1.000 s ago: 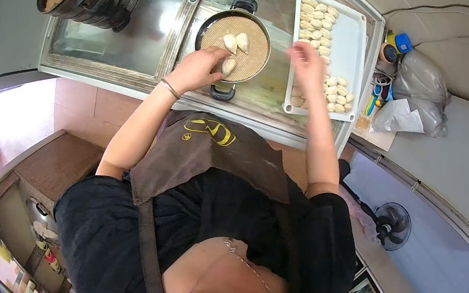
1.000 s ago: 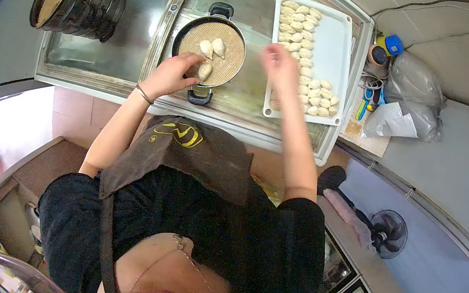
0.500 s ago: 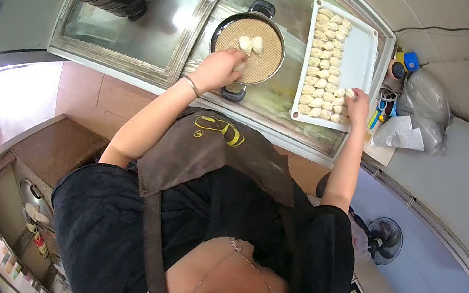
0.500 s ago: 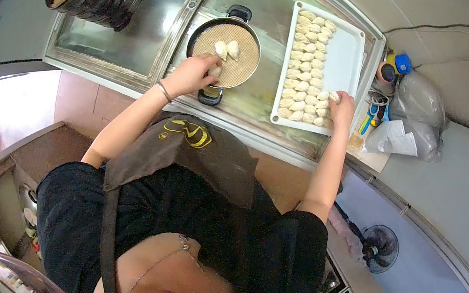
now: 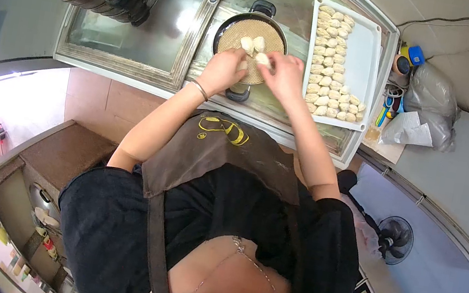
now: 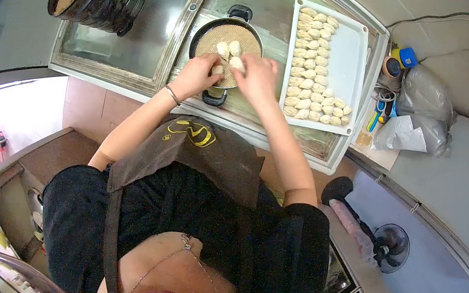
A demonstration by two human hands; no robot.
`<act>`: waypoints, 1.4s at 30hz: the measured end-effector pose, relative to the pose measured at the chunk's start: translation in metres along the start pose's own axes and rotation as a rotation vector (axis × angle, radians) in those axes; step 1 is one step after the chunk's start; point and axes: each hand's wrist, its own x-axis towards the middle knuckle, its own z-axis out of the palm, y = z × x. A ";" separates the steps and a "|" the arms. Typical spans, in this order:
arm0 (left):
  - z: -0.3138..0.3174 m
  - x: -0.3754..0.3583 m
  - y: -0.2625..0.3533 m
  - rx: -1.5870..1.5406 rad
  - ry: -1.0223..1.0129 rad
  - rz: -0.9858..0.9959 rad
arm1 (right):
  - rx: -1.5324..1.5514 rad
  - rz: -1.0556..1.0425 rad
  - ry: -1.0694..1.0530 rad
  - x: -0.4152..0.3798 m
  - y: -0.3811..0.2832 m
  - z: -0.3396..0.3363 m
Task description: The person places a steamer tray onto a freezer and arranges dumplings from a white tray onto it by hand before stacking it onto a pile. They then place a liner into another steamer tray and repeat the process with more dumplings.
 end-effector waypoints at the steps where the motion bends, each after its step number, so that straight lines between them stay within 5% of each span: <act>1: 0.000 0.000 0.000 -0.005 0.030 0.018 | 0.000 0.006 0.006 0.002 -0.006 0.011; 4: 0.001 0.002 0.003 0.002 0.015 -0.037 | -0.259 -0.043 0.113 -0.006 0.002 0.033; 7: 0.001 0.003 0.003 0.042 0.013 -0.017 | 0.039 -0.107 0.192 -0.016 0.013 0.011; 9: 0.000 0.003 0.002 0.027 0.014 0.003 | 0.083 -0.031 0.349 -0.020 0.052 -0.006; 11: -0.004 0.001 0.005 0.010 -0.004 -0.004 | 0.385 0.338 0.508 -0.027 0.110 -0.023; 14: -0.010 0.000 0.009 -0.028 -0.021 -0.007 | -0.352 0.459 0.489 -0.069 0.229 -0.031; 17: -0.017 0.002 0.011 -0.057 -0.024 -0.007 | -0.341 0.556 0.199 -0.100 0.242 -0.039; 30: -0.048 -0.004 0.004 -0.140 0.024 -0.077 | -0.282 0.443 -0.013 -0.101 0.254 -0.081; 32: -0.053 -0.005 0.006 -0.143 0.023 -0.060 | -0.134 0.573 0.079 -0.094 0.263 -0.085; 34: -0.051 -0.003 0.000 -0.146 0.035 -0.056 | -0.085 0.547 0.195 -0.075 0.238 -0.087; 36: -0.047 -0.002 0.000 -0.155 0.031 -0.050 | 0.286 0.273 0.402 -0.047 0.207 -0.076; 40: -0.041 0.003 0.009 -0.197 0.020 0.001 | 0.643 0.061 0.134 0.007 0.091 -0.058; 42: -0.045 0.003 0.010 -0.190 0.014 0.022 | 0.507 -0.037 0.006 0.028 0.053 -0.048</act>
